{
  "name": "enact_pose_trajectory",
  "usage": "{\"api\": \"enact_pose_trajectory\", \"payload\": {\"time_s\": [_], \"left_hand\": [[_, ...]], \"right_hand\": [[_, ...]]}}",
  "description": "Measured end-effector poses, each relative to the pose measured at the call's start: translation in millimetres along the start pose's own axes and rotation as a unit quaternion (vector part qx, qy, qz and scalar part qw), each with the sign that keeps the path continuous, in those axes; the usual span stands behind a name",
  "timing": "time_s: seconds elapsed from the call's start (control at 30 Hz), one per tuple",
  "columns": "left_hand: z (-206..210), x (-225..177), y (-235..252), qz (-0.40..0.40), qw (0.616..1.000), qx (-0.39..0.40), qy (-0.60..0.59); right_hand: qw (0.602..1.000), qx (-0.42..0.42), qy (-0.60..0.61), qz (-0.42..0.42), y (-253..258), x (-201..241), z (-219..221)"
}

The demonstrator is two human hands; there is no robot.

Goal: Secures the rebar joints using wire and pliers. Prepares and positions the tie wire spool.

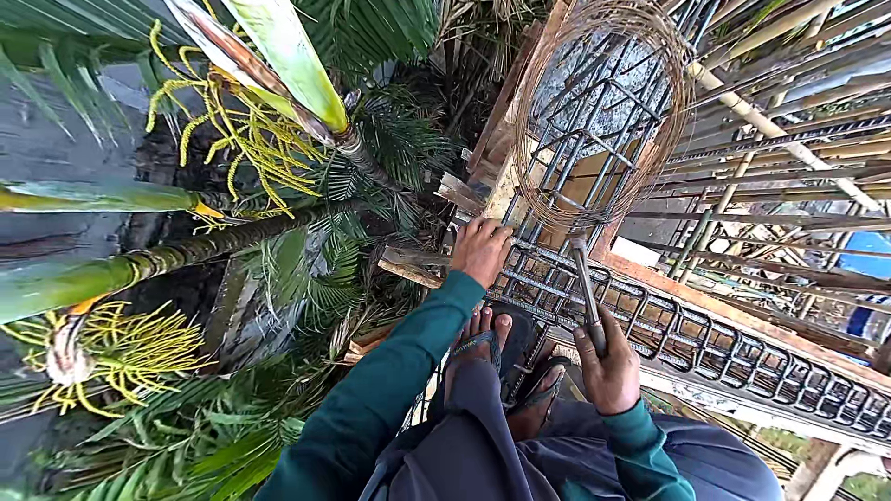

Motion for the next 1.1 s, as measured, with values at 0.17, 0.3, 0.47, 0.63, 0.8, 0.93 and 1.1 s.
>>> {"api": "enact_pose_trajectory", "payload": {"time_s": [0.17, 0.3, 0.47, 0.63, 0.8, 0.93, 1.1], "left_hand": [[-3, 1, 1, -0.002, 1.0, -0.001, 0.004], [0, 3, 0, -0.006, 1.0, -0.002, 0.011], [-1, 2, -2, 0.0, 1.0, -0.008, 0.008], [1, 3, -4, -0.003, 1.0, -0.009, 0.004], [-1, 3, -1, -0.007, 1.0, -0.016, 0.004], [-1, 5, -1, -0.006, 1.0, -0.021, 0.002], [-1, 4, 0, -0.011, 1.0, -0.015, 0.004]], "right_hand": [[0.969, 0.138, -0.157, 0.132, 28, -26, 27], [0.993, 0.041, -0.088, 0.067, 18, -17, 14], [0.976, 0.1, -0.173, 0.089, 20, -30, 29], [0.994, 0.011, -0.107, 0.001, 11, -38, 22], [0.958, 0.142, -0.225, 0.107, 28, -54, 34], [0.992, 0.019, -0.122, -0.028, 11, -52, 25], [0.966, 0.128, -0.203, 0.094, 25, -51, 42]]}}
Point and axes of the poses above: each hand's wrist, its own y-axis towards the middle knuckle, its own z-axis out of the palm, x = y × z, the point moved 6 cm from there along y, towards the middle knuckle, and after that the axes turned 15 degrees about z, right-handed, at the moved point
